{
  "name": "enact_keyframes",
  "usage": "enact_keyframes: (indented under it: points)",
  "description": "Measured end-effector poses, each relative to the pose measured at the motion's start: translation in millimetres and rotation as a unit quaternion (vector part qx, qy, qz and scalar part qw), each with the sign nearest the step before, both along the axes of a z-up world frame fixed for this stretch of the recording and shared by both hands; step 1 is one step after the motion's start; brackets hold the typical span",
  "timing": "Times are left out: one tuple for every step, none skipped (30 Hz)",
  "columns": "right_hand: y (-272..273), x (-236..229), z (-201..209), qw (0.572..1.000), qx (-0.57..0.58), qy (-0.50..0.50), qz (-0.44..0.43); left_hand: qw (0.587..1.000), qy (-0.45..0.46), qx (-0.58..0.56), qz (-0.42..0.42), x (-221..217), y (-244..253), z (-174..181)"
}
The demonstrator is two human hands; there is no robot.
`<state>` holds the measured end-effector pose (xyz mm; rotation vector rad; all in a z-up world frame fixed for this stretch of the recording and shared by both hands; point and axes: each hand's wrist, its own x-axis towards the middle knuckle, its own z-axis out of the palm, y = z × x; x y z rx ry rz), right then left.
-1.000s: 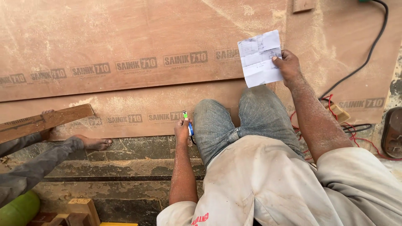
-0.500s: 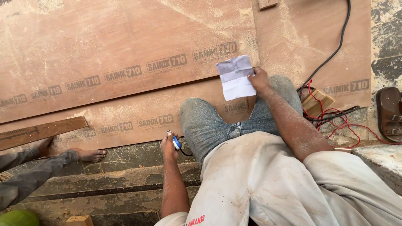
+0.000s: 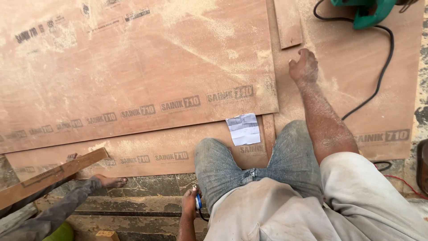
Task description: The recorder uses a measuring tape and pen to mark dimensions on sheets of plywood and consults a technical drawing.
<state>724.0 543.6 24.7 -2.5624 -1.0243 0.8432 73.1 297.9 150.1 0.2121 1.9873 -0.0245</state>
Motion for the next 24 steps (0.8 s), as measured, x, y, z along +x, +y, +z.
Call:
enact_keyframes:
  points:
    - [13.6,4.9,-3.3,1.000,0.004,0.008,0.000,1.000,0.008,0.004,0.000,-3.1,6.2,7.6]
    - [27.9,9.9,-6.6,0.999,0.015,-0.027,0.033,0.999,0.027,-0.008,-0.043,-5.2,11.0,14.6]
    - [41.5,14.2,-10.0,0.996,0.027,-0.062,0.065,0.995,0.046,-0.020,-0.086,-7.9,14.9,21.7]
    - [57.5,12.3,-4.7,0.996,0.033,-0.055,0.066,0.995,0.054,-0.015,-0.084,-18.3,8.1,22.0]
    - [72.5,10.5,0.8,0.995,0.002,-0.063,0.073,0.994,0.060,-0.020,-0.093,-28.9,0.4,22.3]
    - [87.2,12.4,7.7,0.994,-0.028,-0.075,0.077,0.992,0.063,-0.025,-0.105,-38.3,-4.1,18.8]
    - [100.8,7.2,10.6,0.994,-0.021,-0.071,0.076,0.992,0.068,-0.019,-0.105,-49.9,-7.3,9.7]
    - [104.9,6.3,15.9,0.996,-0.071,-0.037,0.039,0.990,0.060,-0.014,-0.125,-60.1,-14.7,1.6]
    - [108.7,4.8,21.6,0.993,-0.120,-0.003,0.001,0.988,0.051,-0.008,-0.145,-70.9,-22.5,-6.1]
    - [104.3,6.6,17.0,0.992,-0.127,-0.004,-0.001,0.988,0.049,-0.014,-0.148,-71.5,-23.3,-5.3]
    - [99.1,7.8,13.9,0.991,-0.131,-0.024,0.026,0.985,0.052,-0.039,-0.163,-72.8,-24.7,-3.0]
    - [92.0,12.8,13.8,0.988,-0.135,-0.046,0.051,0.980,0.051,-0.063,-0.181,-73.4,-23.5,-4.0]
    - [74.3,11.3,32.0,0.987,-0.142,-0.052,0.045,0.979,0.045,-0.068,-0.187,-68.8,-19.6,-2.0]
    - [61.7,10.4,51.0,0.986,-0.112,0.111,-0.055,0.988,0.040,-0.067,-0.136,-63.8,-10.4,-4.7]
    - [48.5,8.7,71.0,0.948,-0.072,0.269,-0.153,0.994,0.035,-0.068,-0.084,-58.7,-2.2,-6.2]
    - [23.2,9.0,74.8,0.949,-0.068,0.264,-0.157,0.994,0.030,-0.064,-0.088,-56.5,7.0,-9.3]
    - [-3.3,9.4,78.2,0.866,0.012,0.445,-0.228,0.993,0.016,-0.062,-0.098,-53.6,15.1,-12.5]
    - [-34.1,10.0,81.9,0.738,0.094,0.603,-0.287,0.992,0.002,-0.062,-0.110,-50.9,22.2,-15.1]
    - [-27.5,4.3,94.7,0.740,0.100,0.598,-0.291,0.991,-0.004,-0.061,-0.116,-45.1,37.9,-20.4]
    - [-35.4,-2.5,110.7,0.754,0.059,0.590,-0.282,0.987,0.003,-0.041,-0.156,-42.4,48.9,-19.8]
    - [-44.2,-7.9,124.3,0.765,0.017,0.583,-0.273,0.980,0.010,-0.020,-0.195,-37.6,57.9,-21.5]
    - [-68.5,-8.1,116.3,0.762,0.019,0.577,-0.293,0.977,0.005,-0.030,-0.212,-33.7,72.3,-16.2]
    - [-94.3,-8.3,108.2,0.773,0.053,0.563,-0.288,0.972,0.020,-0.008,-0.233,-28.3,85.6,-12.1]
    - [-112.1,-5.8,98.3,0.784,0.091,0.547,-0.278,0.967,0.034,0.022,-0.251,-18.3,104.2,-14.6]
